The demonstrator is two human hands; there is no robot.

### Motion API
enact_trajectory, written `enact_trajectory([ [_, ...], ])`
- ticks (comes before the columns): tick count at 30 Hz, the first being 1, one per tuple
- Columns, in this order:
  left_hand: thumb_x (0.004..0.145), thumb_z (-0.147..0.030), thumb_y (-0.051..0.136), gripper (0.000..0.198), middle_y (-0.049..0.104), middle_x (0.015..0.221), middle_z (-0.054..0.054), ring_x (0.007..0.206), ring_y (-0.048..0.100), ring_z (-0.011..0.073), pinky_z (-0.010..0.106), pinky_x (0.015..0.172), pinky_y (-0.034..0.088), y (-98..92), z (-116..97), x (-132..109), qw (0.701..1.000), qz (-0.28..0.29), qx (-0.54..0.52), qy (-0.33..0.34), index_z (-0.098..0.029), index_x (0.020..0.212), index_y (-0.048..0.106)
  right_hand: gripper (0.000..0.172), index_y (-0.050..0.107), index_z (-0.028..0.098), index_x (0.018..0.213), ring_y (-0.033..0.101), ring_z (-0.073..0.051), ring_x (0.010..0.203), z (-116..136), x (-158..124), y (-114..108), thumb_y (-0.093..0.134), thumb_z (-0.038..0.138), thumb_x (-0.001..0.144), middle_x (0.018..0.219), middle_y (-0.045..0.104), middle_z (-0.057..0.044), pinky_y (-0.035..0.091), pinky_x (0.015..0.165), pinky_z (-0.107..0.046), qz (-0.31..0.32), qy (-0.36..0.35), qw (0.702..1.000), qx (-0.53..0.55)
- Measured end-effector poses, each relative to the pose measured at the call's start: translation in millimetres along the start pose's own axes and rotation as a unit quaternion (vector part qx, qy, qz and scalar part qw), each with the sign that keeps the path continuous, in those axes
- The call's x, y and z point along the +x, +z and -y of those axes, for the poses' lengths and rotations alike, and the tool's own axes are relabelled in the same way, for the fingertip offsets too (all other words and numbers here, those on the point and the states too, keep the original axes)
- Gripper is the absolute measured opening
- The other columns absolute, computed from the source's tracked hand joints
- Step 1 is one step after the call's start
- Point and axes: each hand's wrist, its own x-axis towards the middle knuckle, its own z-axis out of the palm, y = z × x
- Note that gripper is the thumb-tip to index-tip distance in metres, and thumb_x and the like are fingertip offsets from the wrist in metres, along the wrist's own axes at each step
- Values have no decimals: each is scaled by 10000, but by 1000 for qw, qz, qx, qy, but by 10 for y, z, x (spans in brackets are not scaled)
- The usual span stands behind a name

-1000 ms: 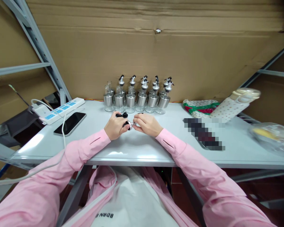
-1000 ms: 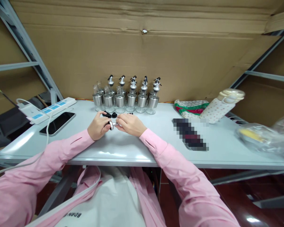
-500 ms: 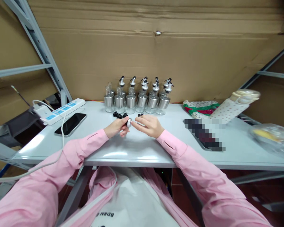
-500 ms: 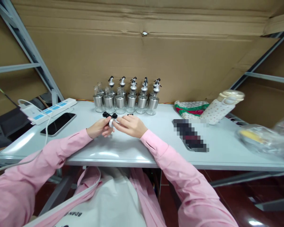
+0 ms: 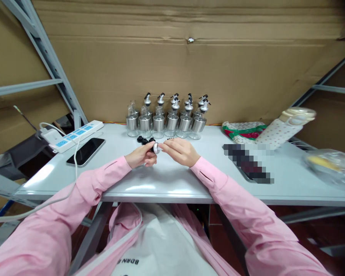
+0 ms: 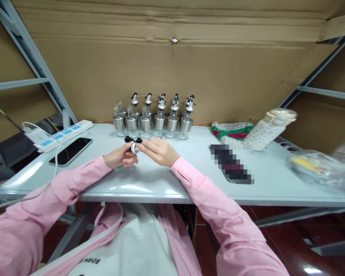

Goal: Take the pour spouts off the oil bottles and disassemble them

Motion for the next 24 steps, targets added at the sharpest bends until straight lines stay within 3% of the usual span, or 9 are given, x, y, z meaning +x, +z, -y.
enact_trajectory([
  [4, 796, -674, 337, 541, 281, 460, -80, 361, 297, 52, 281, 558, 443, 66, -29, 7, 999, -30, -19, 13, -194, 549, 300, 257, 549, 150, 1103, 568, -172, 791, -1, 9, -9, 383, 175, 908, 885, 637, -99, 447, 663, -308, 11, 22, 1000, 4],
  [8, 792, -673, 348, 518, 266, 505, -71, 400, 272, 60, 266, 494, 410, 84, -39, 10, 997, -53, 7, 56, -201, 585, 296, 241, 557, 142, 1071, 538, -175, 750, 3, 72, -50, 385, 176, 906, 867, 621, -99, 430, 659, -313, 4, 29, 1000, -1],
  [12, 782, -688, 324, 512, 293, 551, -69, 414, 275, 53, 282, 550, 430, 38, -46, -22, 986, -52, 99, 125, -196, 641, 333, 222, 547, 117, 1052, 511, -183, 749, 7, 118, -61, 397, 178, 900, 840, 600, -108, 420, 667, -317, -17, 39, 999, 15],
  [14, 791, -685, 293, 515, 351, 581, -53, 432, 315, 63, 272, 528, 406, 5, -70, -53, 966, -68, 191, 162, -187, 699, 385, 222, 540, 119, 1047, 504, -187, 759, 8, 125, -53, 383, 184, 904, 848, 596, -113, 418, 680, -324, -13, 54, 998, 25],
  [17, 837, -645, 212, 526, 416, 605, -22, 487, 377, 94, 260, 507, 358, -49, -127, -96, 895, -112, 373, 219, -173, 747, 424, 218, 540, 135, 1022, 495, -190, 745, 12, 131, -40, 369, 209, 909, 836, 588, -107, 415, 681, -327, 0, 77, 997, 32],
  [21, 889, -565, 119, 550, 503, 674, 38, 589, 451, 140, 278, 570, 376, -144, -172, -114, 739, -152, 581, 304, -156, 756, 463, 210, 541, 126, 969, 472, -185, 708, 19, 147, -31, 367, 229, 911, 775, 562, -94, 400, 653, -307, -9, 81, 996, 32],
  [24, 902, -531, 118, 556, 564, 767, 88, 634, 486, 164, 299, 609, 396, -216, -163, -111, 631, -163, 675, 346, -141, 795, 500, 245, 546, 129, 926, 456, -183, 687, 18, 156, -23, 339, 259, 920, 741, 542, -84, 374, 624, -301, -3, 81, 997, 20],
])
